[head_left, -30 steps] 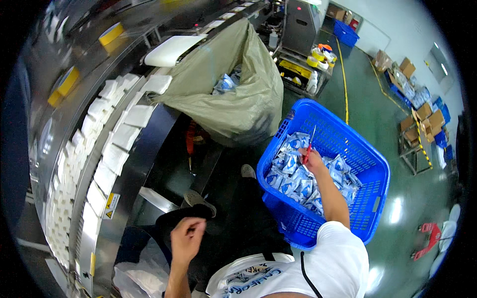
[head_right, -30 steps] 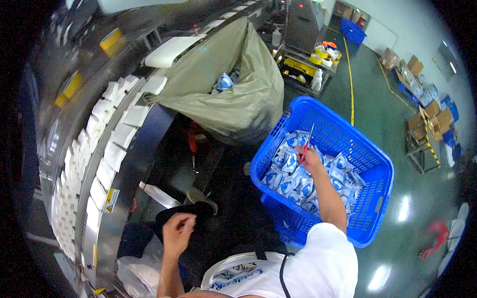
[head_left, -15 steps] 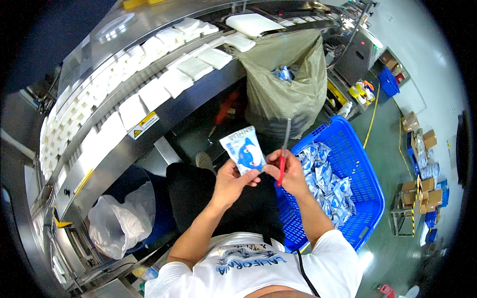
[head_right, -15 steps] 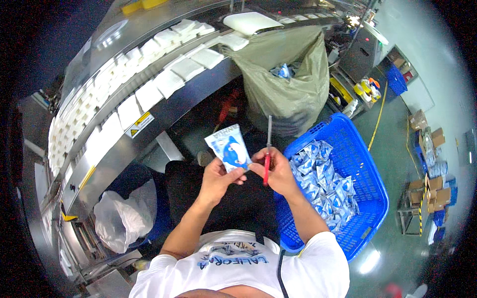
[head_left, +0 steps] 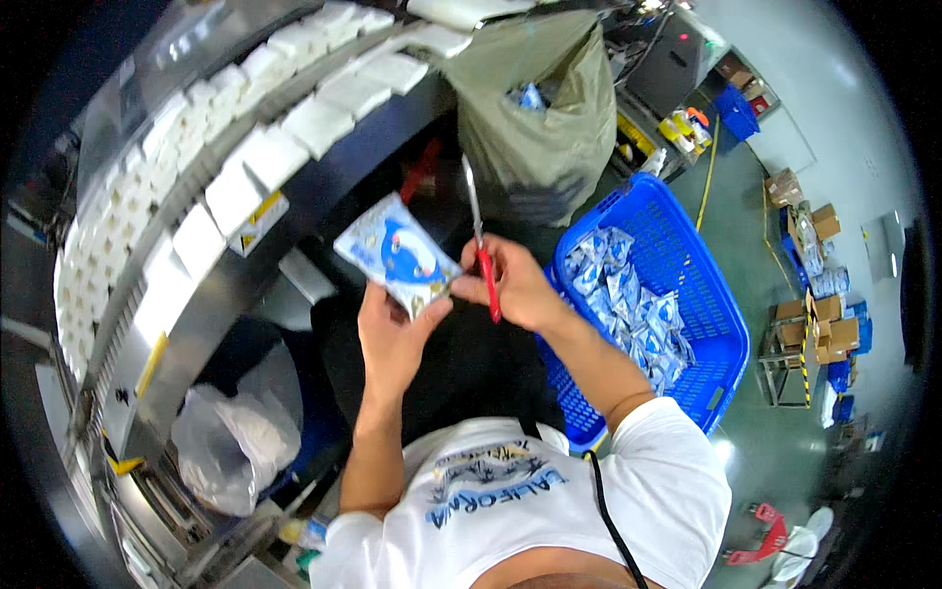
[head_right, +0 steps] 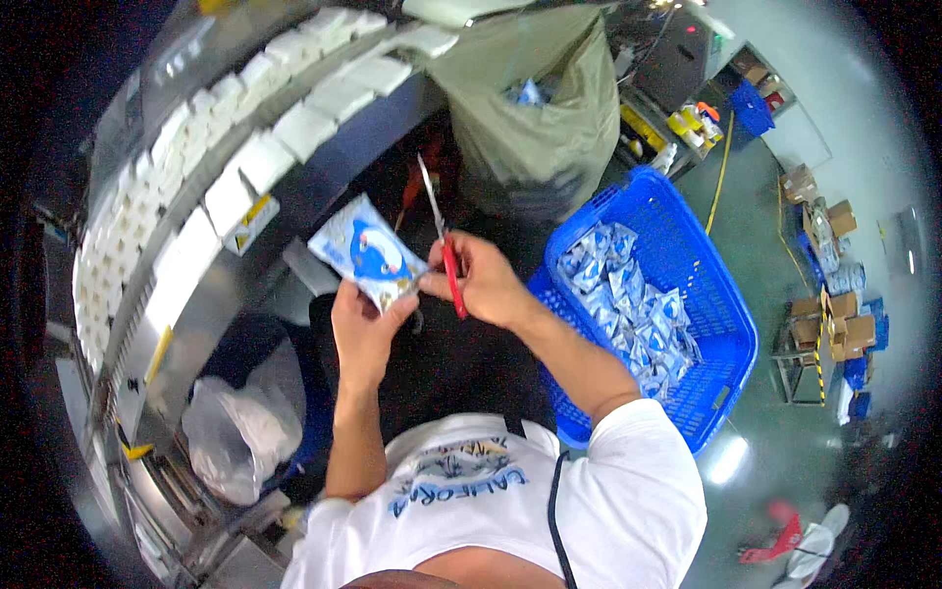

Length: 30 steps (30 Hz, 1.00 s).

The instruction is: The person repeatedly picks small sealed packages from a blue basket, cuts them open with red scissors, removes a white rectangular item, and places it onto a conveyor belt. The empty packaging is discarded into a nearby bag.

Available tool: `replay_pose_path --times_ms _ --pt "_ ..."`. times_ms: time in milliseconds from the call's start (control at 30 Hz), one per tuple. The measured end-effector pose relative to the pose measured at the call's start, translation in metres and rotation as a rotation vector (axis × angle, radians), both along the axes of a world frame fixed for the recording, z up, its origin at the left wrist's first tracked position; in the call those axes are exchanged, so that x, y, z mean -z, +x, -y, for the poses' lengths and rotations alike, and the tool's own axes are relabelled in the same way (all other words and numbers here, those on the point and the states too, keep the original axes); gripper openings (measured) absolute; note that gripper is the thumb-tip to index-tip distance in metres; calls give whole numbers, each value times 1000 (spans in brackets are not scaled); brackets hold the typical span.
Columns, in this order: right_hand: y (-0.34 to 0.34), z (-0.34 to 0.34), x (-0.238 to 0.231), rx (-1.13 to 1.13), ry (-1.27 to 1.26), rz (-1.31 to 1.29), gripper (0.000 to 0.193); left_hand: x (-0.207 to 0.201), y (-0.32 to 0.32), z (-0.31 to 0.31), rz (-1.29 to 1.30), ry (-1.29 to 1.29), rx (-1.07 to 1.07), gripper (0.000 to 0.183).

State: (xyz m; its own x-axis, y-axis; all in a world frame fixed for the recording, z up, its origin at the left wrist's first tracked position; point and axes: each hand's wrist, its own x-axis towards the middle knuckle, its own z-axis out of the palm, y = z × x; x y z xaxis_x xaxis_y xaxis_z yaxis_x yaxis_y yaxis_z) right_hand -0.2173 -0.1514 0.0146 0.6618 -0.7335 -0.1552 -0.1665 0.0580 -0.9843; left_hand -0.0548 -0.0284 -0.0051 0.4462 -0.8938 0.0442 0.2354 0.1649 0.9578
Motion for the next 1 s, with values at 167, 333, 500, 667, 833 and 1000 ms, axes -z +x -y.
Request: replay_pose_path --times_ms 167,333,500,667,833,1000 --pt "1 -12 -10 49 137 104 26 -7 7 -4 -75 -1 -14 46" --pt "-29 -25 -10 -288 120 -133 23 -12 24 -7 -164 -2 -123 40" --pt "-39 -39 -16 -362 210 -275 27 -12 23 -4 -156 -80 -145 41" --pt "-37 -37 -20 -364 278 -327 30 -18 16 -5 -89 -73 -201 41" --pt "-40 -34 -23 -404 314 -371 27 -17 18 -5 -81 -66 -196 41" --pt "-58 -27 -23 -216 52 -358 18 -9 22 -9 -128 -3 -159 41"
